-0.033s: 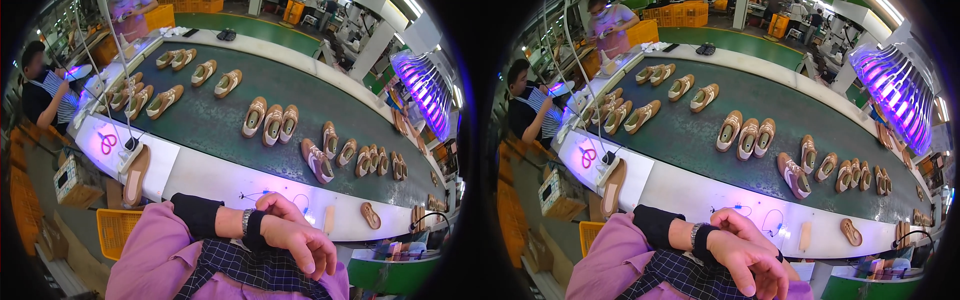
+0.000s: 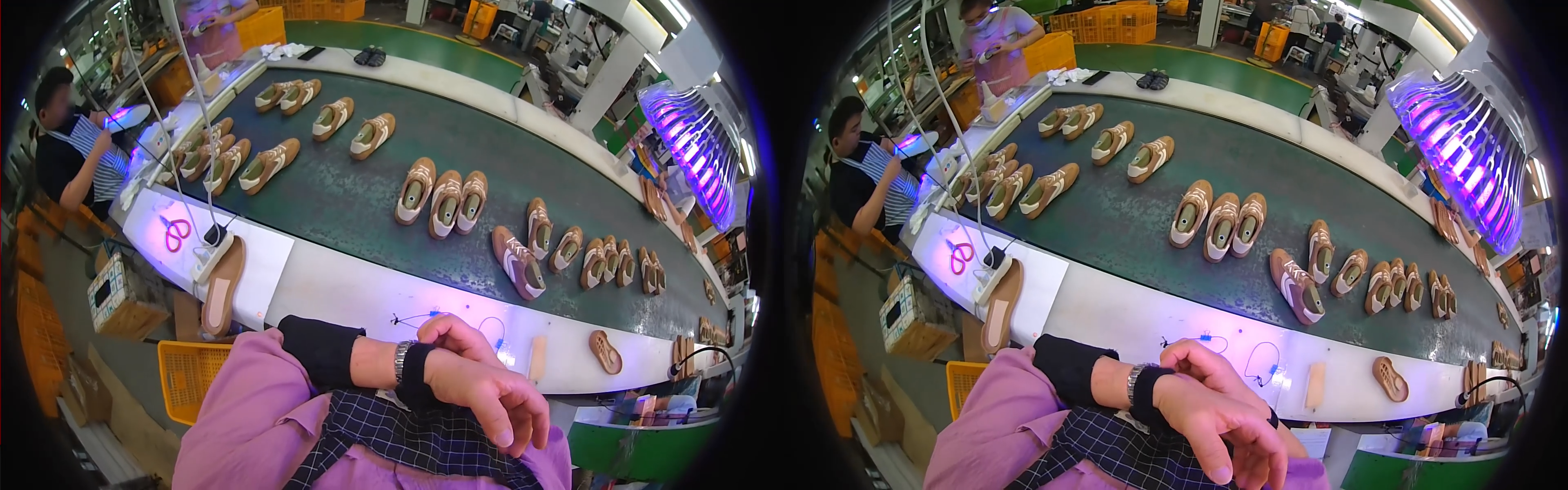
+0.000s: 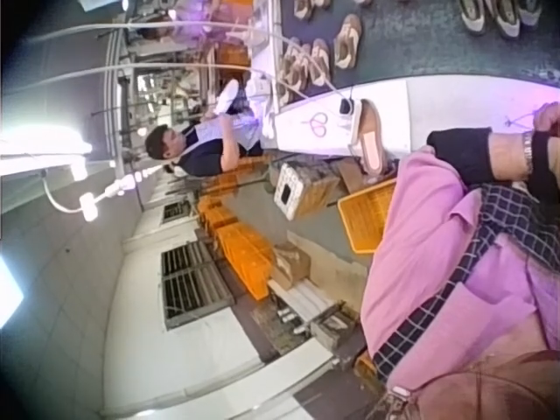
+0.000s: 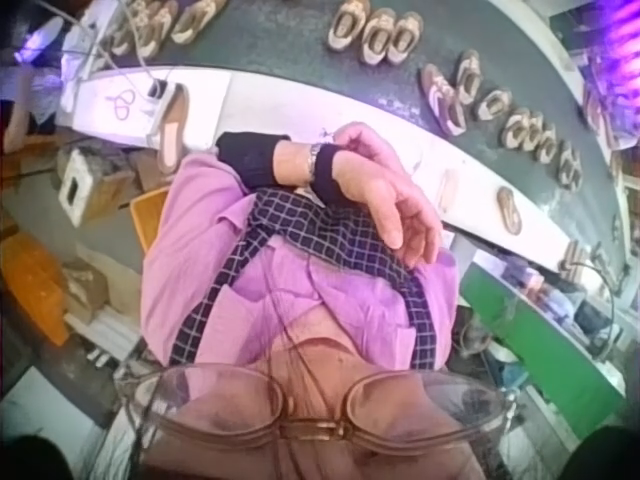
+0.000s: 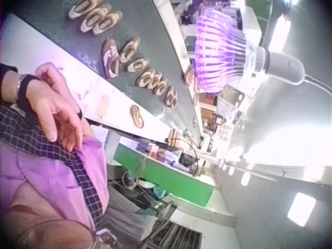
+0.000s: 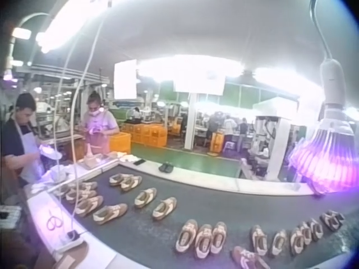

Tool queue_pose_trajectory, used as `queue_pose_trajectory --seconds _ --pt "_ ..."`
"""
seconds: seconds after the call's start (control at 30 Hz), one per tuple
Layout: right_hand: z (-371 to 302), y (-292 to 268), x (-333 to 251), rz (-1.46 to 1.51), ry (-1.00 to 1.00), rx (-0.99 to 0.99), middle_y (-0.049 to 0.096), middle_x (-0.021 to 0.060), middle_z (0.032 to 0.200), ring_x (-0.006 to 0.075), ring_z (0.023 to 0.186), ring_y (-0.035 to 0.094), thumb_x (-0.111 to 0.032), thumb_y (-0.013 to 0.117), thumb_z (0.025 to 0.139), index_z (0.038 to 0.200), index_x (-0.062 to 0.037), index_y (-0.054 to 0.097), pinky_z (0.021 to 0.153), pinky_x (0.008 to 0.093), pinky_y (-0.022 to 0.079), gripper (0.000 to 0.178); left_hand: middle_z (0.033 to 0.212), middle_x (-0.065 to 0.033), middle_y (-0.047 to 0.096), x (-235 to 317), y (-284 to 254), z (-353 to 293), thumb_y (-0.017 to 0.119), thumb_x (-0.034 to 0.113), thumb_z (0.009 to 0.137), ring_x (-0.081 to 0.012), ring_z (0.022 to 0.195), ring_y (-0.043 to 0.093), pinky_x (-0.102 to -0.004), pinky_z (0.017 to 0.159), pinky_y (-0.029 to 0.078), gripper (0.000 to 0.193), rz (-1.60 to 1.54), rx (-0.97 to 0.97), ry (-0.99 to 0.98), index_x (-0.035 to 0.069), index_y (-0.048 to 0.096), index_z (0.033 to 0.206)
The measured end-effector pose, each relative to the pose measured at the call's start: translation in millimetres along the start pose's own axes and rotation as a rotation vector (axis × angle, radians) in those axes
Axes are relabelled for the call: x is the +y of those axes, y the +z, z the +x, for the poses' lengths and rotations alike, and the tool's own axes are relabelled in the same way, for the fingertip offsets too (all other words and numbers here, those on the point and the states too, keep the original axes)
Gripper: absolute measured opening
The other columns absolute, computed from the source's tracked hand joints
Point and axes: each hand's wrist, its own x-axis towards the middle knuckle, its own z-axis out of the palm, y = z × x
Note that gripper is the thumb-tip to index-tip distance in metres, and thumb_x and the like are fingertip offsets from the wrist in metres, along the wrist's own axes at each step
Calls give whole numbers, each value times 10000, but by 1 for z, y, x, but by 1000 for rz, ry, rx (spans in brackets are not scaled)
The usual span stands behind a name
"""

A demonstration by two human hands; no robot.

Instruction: The recorder is inspecting finished shoes on a conveyor belt, checking for symmetry and quality before preparing them for the next stage.

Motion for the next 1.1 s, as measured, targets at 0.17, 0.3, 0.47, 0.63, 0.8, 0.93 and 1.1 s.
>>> queue_pose_trajectory --seconds 0.17,0.3,0.47,0.63,0.8,0.93,1.1 --pt "4 7 -7 -189 -85 85 595 43 945 130 864 562 12 505 833 1070 -65 542 773 262 446 251 977 -98 613 -4 -2 -1 656 239 776 -146 897 563 -262 785 430 478 -27 22 29 -12 519 1160" --pt "7 3 -31 -533 -124 2 637 100 898 192 843 598 -26 512 839 990 -23 609 769 301 470 180 978 -101 611 -9 0 4 656 239 774 -149 901 564 -267 790 431 480 24 -8 48 -15 518 1157" --pt "5 3 -45 -494 -153 -75 642 111 899 234 841 616 -52 540 818 974 -16 627 766 317 475 182 978 -112 611 -9 4 3 635 231 774 -159 908 569 -274 798 437 465 48 2 47 -19 518 1149" --pt "-4 -3 -25 -581 -322 64 650 102 807 228 751 636 -53 592 771 907 -25 645 683 310 494 148 959 -118 617 -16 0 7 607 269 792 -172 869 582 -280 789 445 439 -15 57 73 -14 537 1121" --pt "-2 5 -11 -702 -501 336 646 84 721 199 649 637 -34 625 729 832 -37 649 602 290 497 106 946 -115 620 -20 1 14 560 307 832 -172 847 587 -283 775 452 419 -59 57 80 -11 548 1105" --pt "3 4 -11 -663 -498 394 636 72 679 180 594 628 -15 629 714 794 -37 641 552 274 484 84 936 -112 623 -23 -4 24 538 321 847 -171 836 589 -281 767 454 416 -92 65 53 -10 553 1099" --pt "17 5 -12 -395 -278 87 631 63 685 143 620 614 -24 600 759 801 -23 637 570 255 471 56 924 -109 625 -23 -1 26 511 338 865 -169 821 592 -280 756 457 416 -111 76 52 -9 558 1090"
